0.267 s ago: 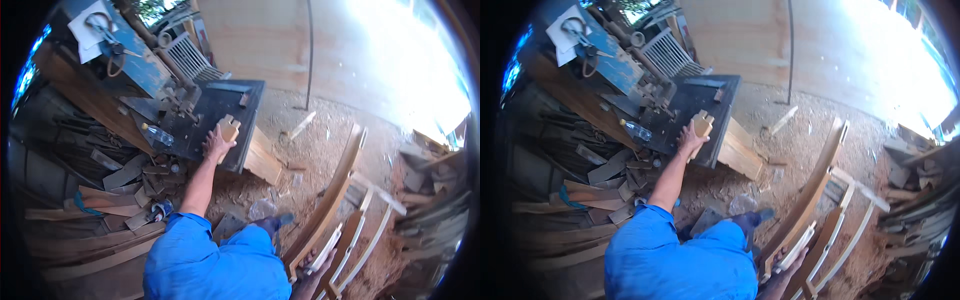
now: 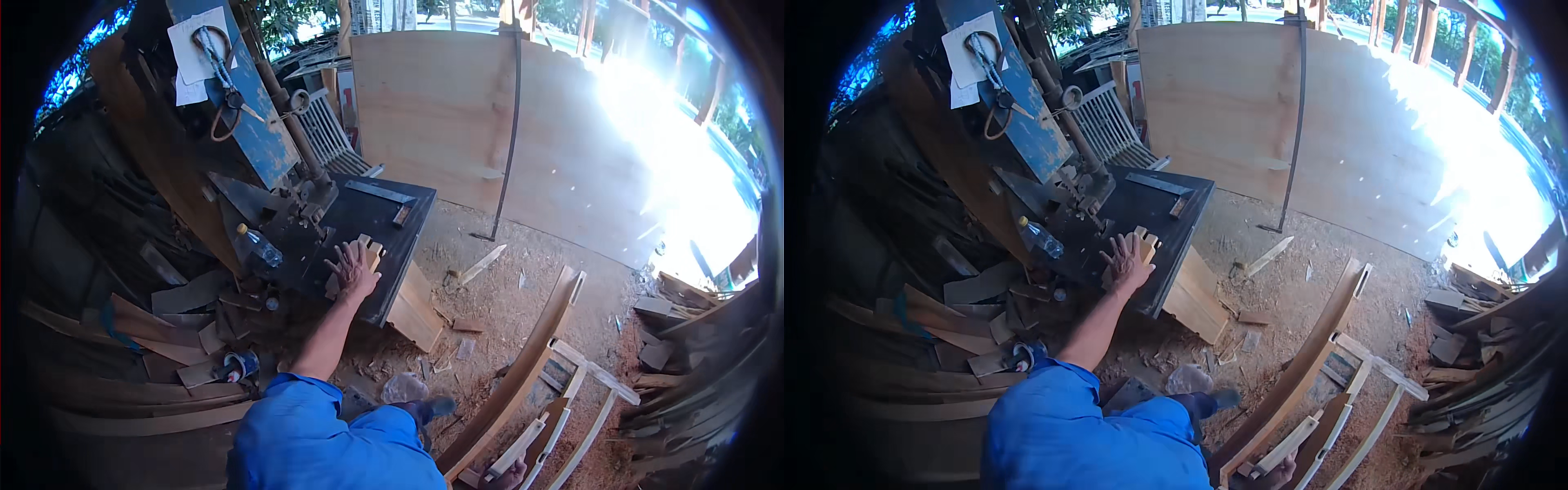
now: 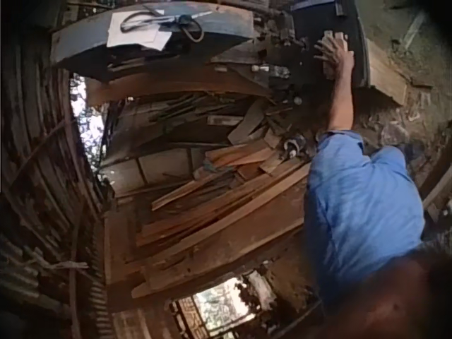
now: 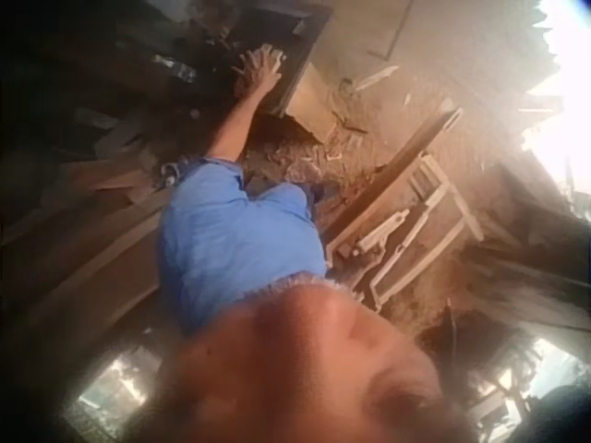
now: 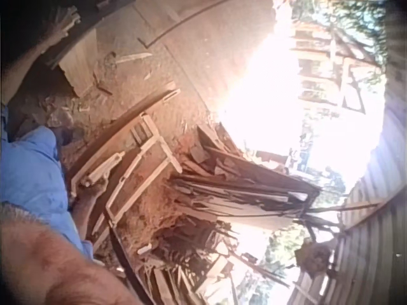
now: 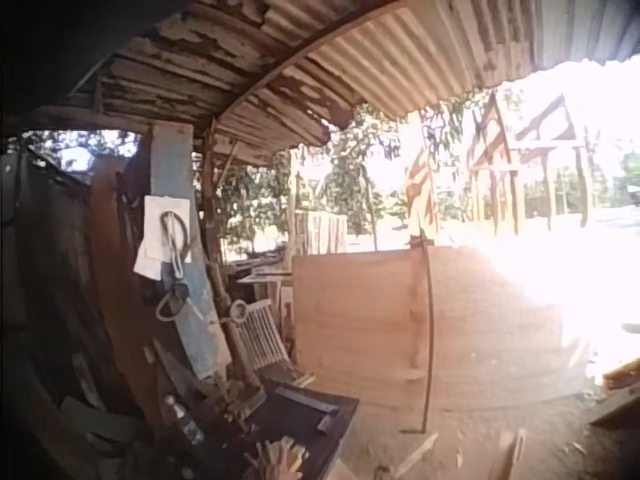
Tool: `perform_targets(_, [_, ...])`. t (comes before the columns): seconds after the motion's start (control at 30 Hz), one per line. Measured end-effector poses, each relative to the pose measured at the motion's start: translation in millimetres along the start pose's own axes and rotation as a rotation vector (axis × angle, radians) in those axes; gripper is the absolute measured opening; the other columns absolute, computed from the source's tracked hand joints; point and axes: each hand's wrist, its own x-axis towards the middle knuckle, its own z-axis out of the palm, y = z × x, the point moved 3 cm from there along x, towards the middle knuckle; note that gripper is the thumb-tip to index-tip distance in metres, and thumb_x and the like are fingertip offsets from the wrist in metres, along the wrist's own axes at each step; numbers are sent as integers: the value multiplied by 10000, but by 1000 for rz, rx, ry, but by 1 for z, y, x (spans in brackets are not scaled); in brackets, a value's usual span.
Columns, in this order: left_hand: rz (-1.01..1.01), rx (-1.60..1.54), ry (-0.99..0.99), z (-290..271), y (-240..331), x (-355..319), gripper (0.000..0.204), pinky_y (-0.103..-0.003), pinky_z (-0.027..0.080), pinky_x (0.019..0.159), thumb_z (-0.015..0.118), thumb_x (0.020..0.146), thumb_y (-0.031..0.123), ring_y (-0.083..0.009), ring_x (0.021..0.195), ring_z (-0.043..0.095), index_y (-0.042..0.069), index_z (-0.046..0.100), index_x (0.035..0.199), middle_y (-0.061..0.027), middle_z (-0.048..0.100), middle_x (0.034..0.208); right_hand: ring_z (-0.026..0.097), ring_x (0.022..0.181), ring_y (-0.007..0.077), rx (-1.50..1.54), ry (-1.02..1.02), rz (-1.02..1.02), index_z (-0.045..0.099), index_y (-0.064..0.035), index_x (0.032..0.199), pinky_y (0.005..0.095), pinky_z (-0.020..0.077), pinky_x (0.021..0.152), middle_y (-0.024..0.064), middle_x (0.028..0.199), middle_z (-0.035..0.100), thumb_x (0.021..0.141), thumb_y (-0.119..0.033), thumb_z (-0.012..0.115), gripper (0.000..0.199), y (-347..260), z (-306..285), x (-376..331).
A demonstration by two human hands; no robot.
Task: The person assembles a wooden structure by fitting small wooden blocks into a larger frame, using a hammer to tap them into place and a square ruler for alignment.
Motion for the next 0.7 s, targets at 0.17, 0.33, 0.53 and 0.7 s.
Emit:
perform_targets(0.17, [661,-577,-232,19,134,-82,730,-494,435,1014,717,885,378,-325,1278,511,21,430,1453,-211,486,1396,655,722,247,6,-44,-287,454,1,1322,374,567,579,134,930,619,941,-357,585,540,-27,-20,23])
perform_targets(0.33, [662,-810,-1815,-3,239,-265,460,-342,539,887,552,1047,258,-204,1050,671,-27,480,1401,-146,628,1217,685,918,226,-54,-85,-284,466,26,1382,360,601,777,133,1107,631,933,-244,640,552,-56,30,44])
perform_targets(0.53, [-25,-940,-2461,-3,272,-349,436,-451,546,971,400,1095,307,-276,1040,687,-15,466,1383,-176,636,1208,659,1055,210,226,208,-249,458,79,1354,349,561,927,161,1180,645,878,-21,739,562,-70,31,48])
perform_targets(0.7, [-208,-826,-2633,16,293,-373,341,-398,558,883,486,1073,272,-241,959,679,44,532,1322,-130,668,1147,651,1050,202,209,319,-302,499,47,1290,360,552,932,133,1173,639,836,-31,783,541,-75,1,37])
